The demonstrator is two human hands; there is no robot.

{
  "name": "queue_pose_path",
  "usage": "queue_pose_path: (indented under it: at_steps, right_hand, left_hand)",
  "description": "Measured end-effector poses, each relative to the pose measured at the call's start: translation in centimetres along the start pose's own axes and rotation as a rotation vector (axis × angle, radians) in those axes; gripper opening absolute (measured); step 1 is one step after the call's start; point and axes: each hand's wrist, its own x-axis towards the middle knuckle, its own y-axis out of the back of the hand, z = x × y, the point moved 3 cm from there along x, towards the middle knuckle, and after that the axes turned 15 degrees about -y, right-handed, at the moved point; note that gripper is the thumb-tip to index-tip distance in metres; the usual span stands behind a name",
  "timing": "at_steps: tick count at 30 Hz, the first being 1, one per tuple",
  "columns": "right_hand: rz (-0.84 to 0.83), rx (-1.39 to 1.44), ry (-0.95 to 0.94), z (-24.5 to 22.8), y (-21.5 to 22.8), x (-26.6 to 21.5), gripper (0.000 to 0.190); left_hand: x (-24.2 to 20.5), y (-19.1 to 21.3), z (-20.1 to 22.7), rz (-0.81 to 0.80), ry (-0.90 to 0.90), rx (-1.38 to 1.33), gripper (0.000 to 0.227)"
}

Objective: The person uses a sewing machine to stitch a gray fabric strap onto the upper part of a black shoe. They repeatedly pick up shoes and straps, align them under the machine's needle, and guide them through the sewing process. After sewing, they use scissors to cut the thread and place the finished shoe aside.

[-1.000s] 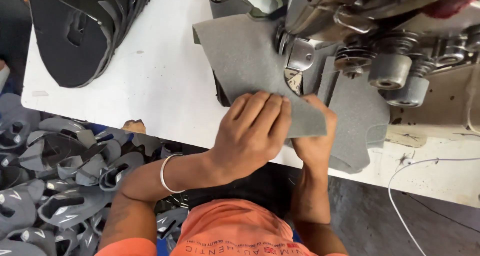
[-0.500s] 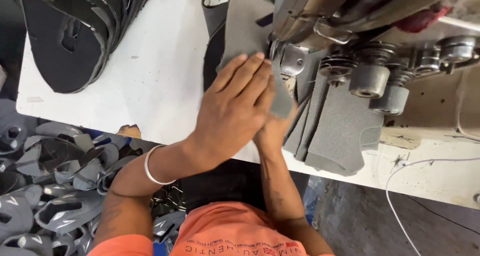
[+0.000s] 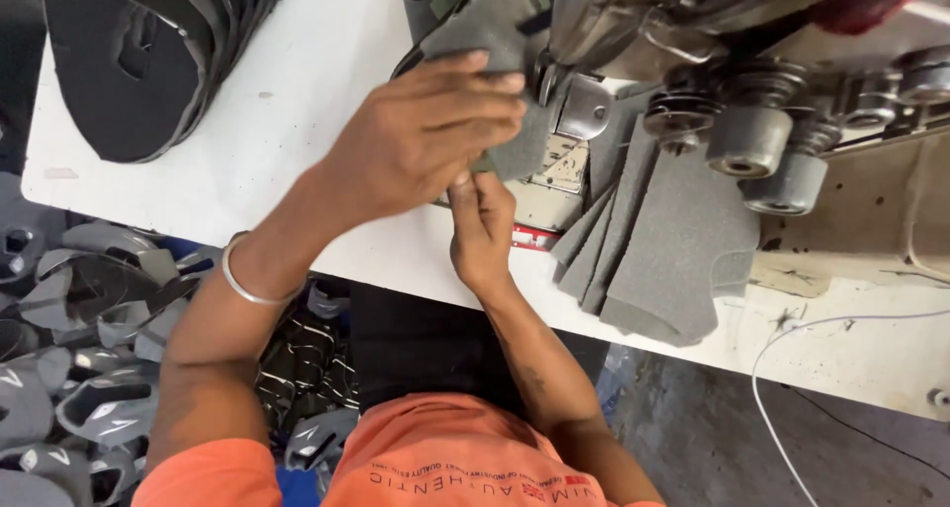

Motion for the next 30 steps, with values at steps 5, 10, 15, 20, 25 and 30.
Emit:
queue_pose_path:
  at_steps: [5, 10, 15, 20, 25, 30]
  right_hand:
    - [0.102, -0.064, 0.017, -0.9, -0.6, 1.2, 0.029]
    - [0.138, -0.132, 0.075, -4.9, -2.0, 1.0, 0.039]
    - [0.182, -0.066, 0.075, -4.7, -1.5, 0.0, 0.040]
    - [0.162, -0.050, 0.043, -4.9, -1.2, -0.2, 0.041]
    - [0.181, -0.165, 0.006, -6.1, 0.9, -1.6, 0.042]
    - [0.175, -0.582, 0.010, -10.6, 3.3, -4.5, 0.021]
  left_hand:
    - [1.2, 1.2, -2.1, -0.089, -0.026, -0.037, 0.025]
    - [1.2, 1.1, -3.2, -0.151, -0.048, -0.065, 0.029]
    - [0.8, 0.9, -1.7, -0.170, 0.036, 0.038, 0.032]
    - [0.2, 0.0, -0.4, -0.156, 0.154, 0.126, 0.030]
    - [0.1, -1.0, 2.3, -0.116, 0.298, 0.092, 0.033]
    - [0.9, -2.3, 4.7, 0.010, 0.513, 0.182, 0.037]
